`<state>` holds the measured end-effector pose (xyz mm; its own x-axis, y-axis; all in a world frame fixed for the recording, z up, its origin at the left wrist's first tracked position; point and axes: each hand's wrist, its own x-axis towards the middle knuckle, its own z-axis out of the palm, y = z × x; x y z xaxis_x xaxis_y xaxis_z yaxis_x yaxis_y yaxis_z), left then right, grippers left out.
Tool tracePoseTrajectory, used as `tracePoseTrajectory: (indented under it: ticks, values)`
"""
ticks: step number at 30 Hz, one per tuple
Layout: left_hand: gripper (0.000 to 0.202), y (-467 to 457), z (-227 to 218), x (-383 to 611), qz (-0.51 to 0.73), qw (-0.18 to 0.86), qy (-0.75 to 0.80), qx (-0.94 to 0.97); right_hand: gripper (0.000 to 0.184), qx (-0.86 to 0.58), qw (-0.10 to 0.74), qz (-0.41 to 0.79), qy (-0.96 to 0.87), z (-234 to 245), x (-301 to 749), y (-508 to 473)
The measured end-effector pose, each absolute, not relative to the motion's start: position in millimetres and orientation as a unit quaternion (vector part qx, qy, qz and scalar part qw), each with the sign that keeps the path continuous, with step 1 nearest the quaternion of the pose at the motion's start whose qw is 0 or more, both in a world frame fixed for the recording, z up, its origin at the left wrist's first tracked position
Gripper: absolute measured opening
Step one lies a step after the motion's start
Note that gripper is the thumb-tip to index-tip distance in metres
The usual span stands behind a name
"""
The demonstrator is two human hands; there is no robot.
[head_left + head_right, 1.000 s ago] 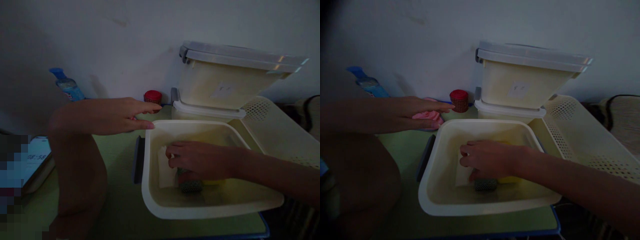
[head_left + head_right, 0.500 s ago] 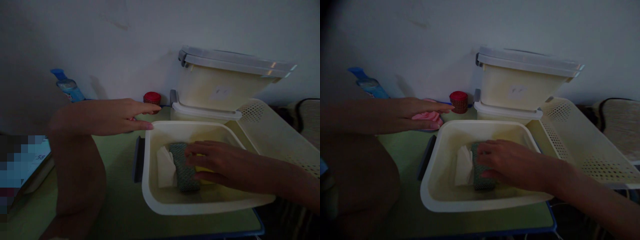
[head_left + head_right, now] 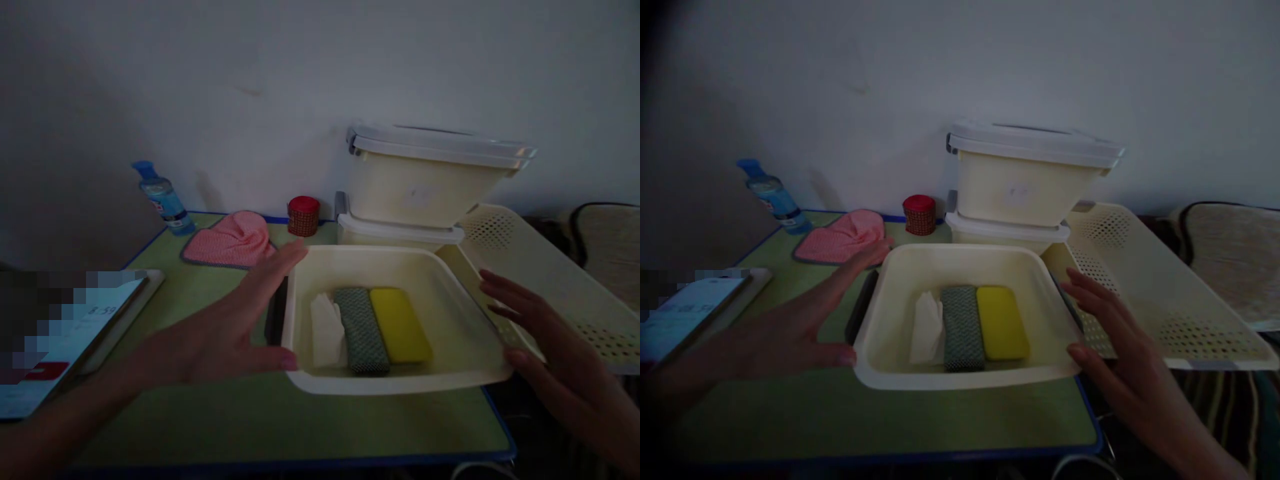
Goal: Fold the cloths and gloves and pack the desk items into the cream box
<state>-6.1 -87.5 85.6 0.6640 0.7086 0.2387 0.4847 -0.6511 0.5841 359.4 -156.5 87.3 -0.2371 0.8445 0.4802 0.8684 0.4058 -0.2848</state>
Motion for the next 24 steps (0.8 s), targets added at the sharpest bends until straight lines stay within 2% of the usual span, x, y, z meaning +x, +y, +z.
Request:
tracePoseTrajectory:
  ticks: [6, 14, 24]
  values:
    - [0.087, -121, 52, 6, 0.328, 0.299, 0.426, 0.789, 0.047, -0.579, 0.361, 0.050, -0.729, 56, 356, -168]
    - [0.091, -99, 47, 3, 0.279, 0.368, 0.385, 0.799, 0.046, -0.585, 0.389, 0.029, -0.711, 48, 356, -169]
    - [0.095, -64, 43, 43, 0.315, 0.411, 0.322, 0.792, 0.042, -0.615, 0.406, -0.010, -0.676, 46, 381, -154]
